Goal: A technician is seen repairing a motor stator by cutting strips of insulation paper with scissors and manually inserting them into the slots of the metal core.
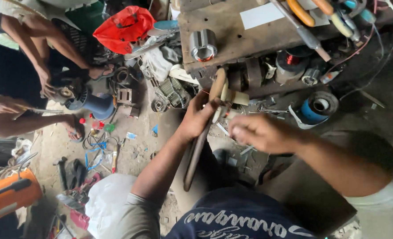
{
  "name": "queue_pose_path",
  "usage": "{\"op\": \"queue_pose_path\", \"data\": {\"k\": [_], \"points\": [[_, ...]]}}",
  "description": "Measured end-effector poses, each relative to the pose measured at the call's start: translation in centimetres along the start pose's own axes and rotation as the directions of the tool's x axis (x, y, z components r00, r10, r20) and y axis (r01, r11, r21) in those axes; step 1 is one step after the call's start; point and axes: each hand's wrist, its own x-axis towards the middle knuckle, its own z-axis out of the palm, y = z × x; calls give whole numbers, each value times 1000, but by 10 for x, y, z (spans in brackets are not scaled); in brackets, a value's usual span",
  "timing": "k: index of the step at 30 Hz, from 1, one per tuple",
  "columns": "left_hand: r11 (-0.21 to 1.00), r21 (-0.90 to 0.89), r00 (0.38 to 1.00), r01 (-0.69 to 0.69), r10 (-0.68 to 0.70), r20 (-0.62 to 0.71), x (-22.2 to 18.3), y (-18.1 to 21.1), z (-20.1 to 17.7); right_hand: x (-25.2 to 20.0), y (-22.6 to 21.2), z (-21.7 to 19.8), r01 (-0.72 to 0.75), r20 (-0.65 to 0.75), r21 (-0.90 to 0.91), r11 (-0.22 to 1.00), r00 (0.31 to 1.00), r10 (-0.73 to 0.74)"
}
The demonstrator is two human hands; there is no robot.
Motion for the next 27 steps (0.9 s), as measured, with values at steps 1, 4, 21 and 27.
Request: {"op": "queue_pose_path", "data": {"k": [1,4,21,27], "points": [[998,38,999,48,-49,10,-2,-3,-2,5,7,-26,12,-156,-10,1000,988,-13],[979,7,978,204,-205,38,-8,-15,1,8,61,-39,-32,-356,168,985,930,90],[998,-33,987,62,-56,152,11,-56,-5,2,56,-69,-93,-473,-139,986,881,17],[973,-231,998,31,-43,-47,9,-5,17,6,25,18,-378,-73,-77,923,925,373]]}}
